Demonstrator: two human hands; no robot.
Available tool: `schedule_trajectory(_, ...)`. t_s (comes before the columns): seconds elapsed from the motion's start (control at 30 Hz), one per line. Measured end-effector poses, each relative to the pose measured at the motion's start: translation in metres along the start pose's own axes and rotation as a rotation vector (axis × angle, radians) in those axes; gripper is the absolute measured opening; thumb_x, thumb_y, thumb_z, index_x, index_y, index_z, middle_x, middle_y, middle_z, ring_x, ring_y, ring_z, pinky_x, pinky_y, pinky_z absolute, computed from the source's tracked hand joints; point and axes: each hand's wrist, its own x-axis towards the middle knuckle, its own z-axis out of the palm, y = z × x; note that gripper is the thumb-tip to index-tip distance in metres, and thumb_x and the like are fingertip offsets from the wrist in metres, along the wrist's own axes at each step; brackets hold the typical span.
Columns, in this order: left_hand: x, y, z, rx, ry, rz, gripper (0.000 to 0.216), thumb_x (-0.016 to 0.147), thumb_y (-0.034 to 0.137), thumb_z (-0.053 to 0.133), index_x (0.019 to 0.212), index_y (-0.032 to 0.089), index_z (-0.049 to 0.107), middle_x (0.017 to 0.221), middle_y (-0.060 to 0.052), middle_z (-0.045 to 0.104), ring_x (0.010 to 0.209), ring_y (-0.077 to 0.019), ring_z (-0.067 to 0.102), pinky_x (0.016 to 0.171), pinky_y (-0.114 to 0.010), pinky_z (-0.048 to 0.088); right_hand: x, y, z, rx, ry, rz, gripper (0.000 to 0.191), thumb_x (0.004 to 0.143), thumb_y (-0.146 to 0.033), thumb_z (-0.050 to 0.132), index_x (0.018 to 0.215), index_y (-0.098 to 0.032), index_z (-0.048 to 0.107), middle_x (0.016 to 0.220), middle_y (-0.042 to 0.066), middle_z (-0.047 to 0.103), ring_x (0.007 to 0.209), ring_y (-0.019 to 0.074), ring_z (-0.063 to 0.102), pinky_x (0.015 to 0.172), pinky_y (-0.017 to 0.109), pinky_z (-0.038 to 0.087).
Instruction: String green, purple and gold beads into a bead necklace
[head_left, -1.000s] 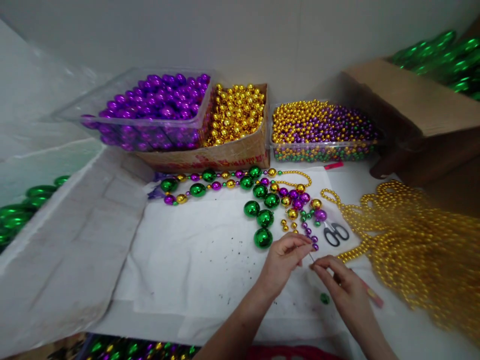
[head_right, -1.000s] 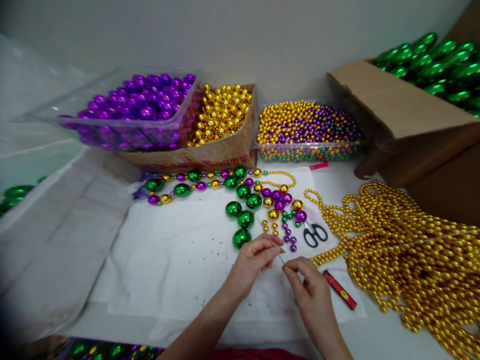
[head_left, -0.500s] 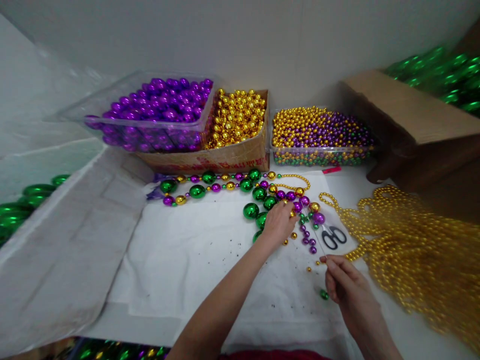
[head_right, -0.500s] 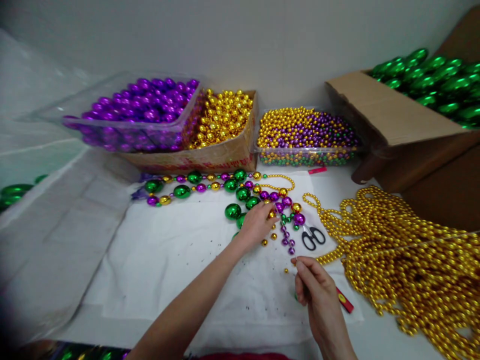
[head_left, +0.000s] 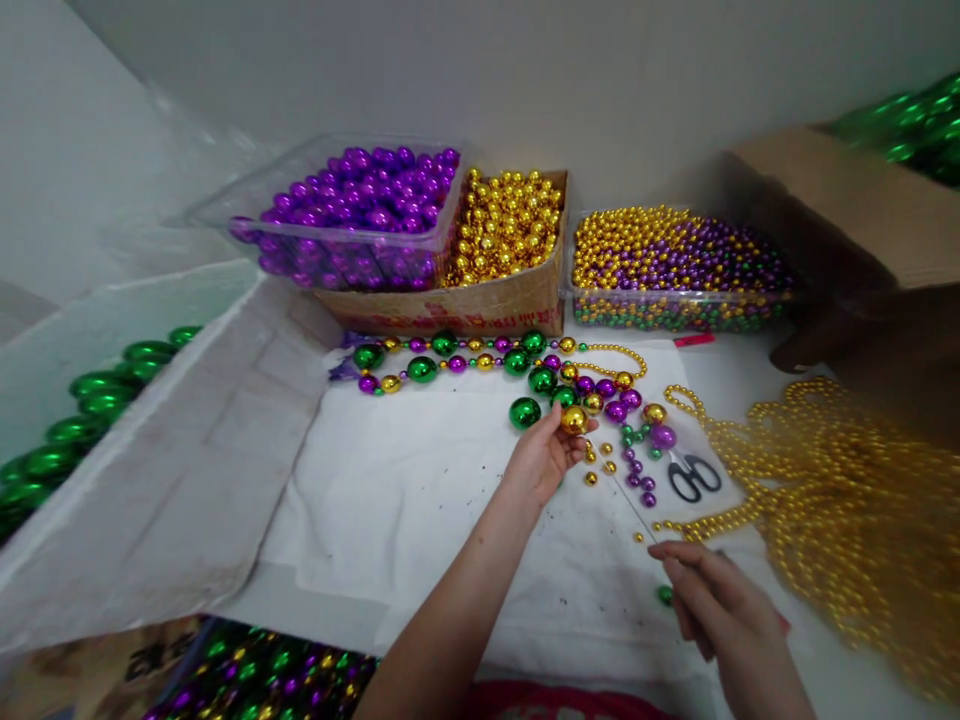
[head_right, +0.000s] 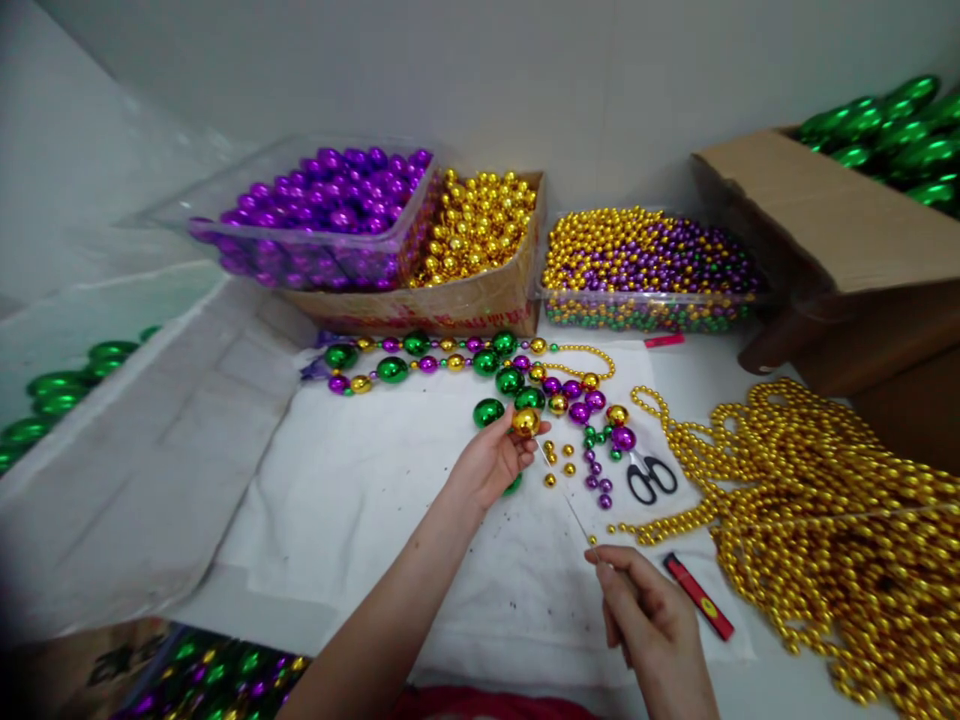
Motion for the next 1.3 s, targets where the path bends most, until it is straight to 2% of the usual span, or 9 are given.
schedule_trajectory(0.1,-0.002,0.000,0.001,0.002,-0.006,-0.001,0.035,0.085,0.045,0.057,0.089,0.011,0.062,0.082,-0.011,0.068,0.054,-0.0078,0.053,0.047,-0.017,0.041,-0.001,-0.003,0.001,-0.007,0.022,-0.011,0.043,0.074,-0.055,0.064,0.088,-0.015,0.069,0.042,-0.005,0.039,0.041,0.0085,0.033,0.041,0.021,0.020)
schedule_trajectory(0.23,-0.006,0.001,0.001,-0.014,0.002,0.007,0.036,0.087,0.044,0.056,0.095,0.010,0.063,0.083,-0.011,0.069,0.055,-0.0078,0.054,0.049,-0.017,0.042,-0.006,-0.008,0.001,-0.006,0.046,-0.025,0.040,0.072,-0.054,0.066,0.084,-0.016,0.070,0.045,-0.004,0.039,0.042,0.0089,0.035,0.041,0.022,0.025)
schedule_trajectory(0.43,-0.011,0.000,0.000,-0.012,0.015,0.026,0.034,0.088,0.042,0.053,0.092,0.009,0.062,0.082,-0.011,0.068,0.054,-0.0083,0.054,0.050,-0.018,0.042,-0.009,-0.008,0.001,0.016,0.043,-0.016,0.039,0.072,-0.052,0.067,0.085,-0.016,0.071,0.047,-0.004,0.040,0.044,0.0095,0.037,0.042,0.022,0.027)
schedule_trajectory(0.77,-0.020,-0.016,-0.001,0.064,-0.163,0.096,0.037,0.085,0.042,0.059,0.105,0.012,0.063,0.090,-0.011,0.067,0.062,-0.0096,0.056,0.055,-0.020,0.043,0.009,0.010,0.006,0.006,-0.100,-0.028,0.043,0.082,-0.052,0.056,0.104,-0.014,0.061,0.048,-0.005,0.045,0.043,0.0092,0.035,0.042,0.020,0.023)
schedule_trajectory(1.0,-0.024,-0.018,-0.002,0.117,-0.165,0.139,0.041,0.085,0.045,0.057,0.108,0.012,0.064,0.087,-0.011,0.067,0.061,-0.0094,0.054,0.055,-0.020,0.040,0.009,0.016,0.008,-0.001,-0.039,-0.018,0.043,0.079,-0.053,0.059,0.098,-0.015,0.064,0.049,-0.005,0.043,0.043,0.0087,0.034,0.042,0.020,0.022)
schedule_trajectory(1.3,-0.021,-0.018,-0.002,0.145,-0.154,0.184,0.041,0.085,0.046,0.057,0.108,0.012,0.065,0.087,-0.011,0.067,0.062,-0.0104,0.055,0.055,-0.021,0.040,0.012,0.021,0.013,-0.025,-0.049,-0.043,0.041,0.081,-0.052,0.058,0.101,-0.016,0.062,0.051,-0.005,0.043,0.045,0.0093,0.035,0.044,0.022,0.023)
